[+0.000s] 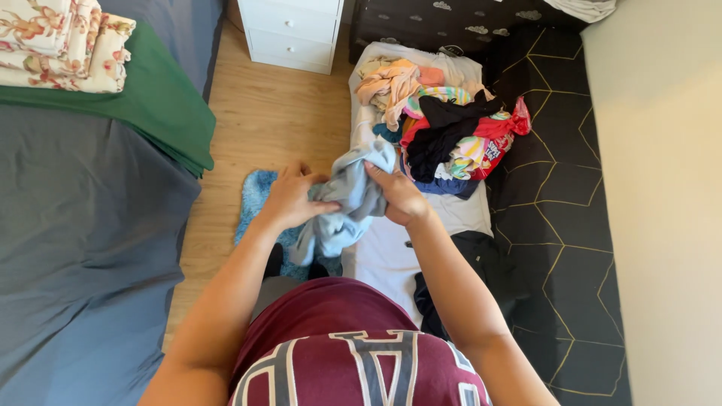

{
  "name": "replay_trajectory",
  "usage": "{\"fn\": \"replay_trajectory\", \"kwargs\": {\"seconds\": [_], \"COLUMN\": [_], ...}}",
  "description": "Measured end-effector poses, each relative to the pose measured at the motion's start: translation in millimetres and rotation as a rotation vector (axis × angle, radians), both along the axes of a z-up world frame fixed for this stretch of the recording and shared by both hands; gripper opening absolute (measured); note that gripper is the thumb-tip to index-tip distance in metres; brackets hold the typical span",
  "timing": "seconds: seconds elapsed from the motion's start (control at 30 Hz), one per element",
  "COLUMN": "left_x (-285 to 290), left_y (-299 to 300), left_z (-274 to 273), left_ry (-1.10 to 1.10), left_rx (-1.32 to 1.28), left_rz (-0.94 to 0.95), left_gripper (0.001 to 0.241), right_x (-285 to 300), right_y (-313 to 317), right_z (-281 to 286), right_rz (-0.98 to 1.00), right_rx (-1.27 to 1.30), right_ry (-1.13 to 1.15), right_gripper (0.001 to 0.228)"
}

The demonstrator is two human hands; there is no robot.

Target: The person sits on a bed and folds several t-shirts one by one. They pick up a maroon t-shirt, unfold it, fold it neatly, and place it on a stack. They repeat this process with a light blue t-shirt and a peach-colored t-shirt, smoothing each garment before folding.

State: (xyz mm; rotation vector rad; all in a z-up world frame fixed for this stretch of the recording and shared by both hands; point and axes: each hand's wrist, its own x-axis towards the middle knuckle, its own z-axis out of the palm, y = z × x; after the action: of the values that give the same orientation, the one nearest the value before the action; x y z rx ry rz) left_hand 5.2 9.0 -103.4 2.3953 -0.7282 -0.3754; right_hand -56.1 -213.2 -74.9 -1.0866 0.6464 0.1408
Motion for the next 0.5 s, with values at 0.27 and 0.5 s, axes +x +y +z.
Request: {"fn": "replay_trajectory", "kwargs": {"seconds": [0.27, 0.5], "left_x": [10, 14], "left_y": [-10, 9], "left_z": [16, 37], "left_ry": [0.528, 0.177], "left_rx": [-0.557, 0.223], "left_rz": [0.392, 0.050], "left_gripper": [0.043, 0.054], "right_x": [-15, -18], "right_y": [-10, -37], "right_z": [8, -19], "right_rz": [0.570, -0.072], "right_rx": [-0.780, 0.211], "right_ry": [0.222, 0.028], "right_gripper": [0.083, 0.037]}}
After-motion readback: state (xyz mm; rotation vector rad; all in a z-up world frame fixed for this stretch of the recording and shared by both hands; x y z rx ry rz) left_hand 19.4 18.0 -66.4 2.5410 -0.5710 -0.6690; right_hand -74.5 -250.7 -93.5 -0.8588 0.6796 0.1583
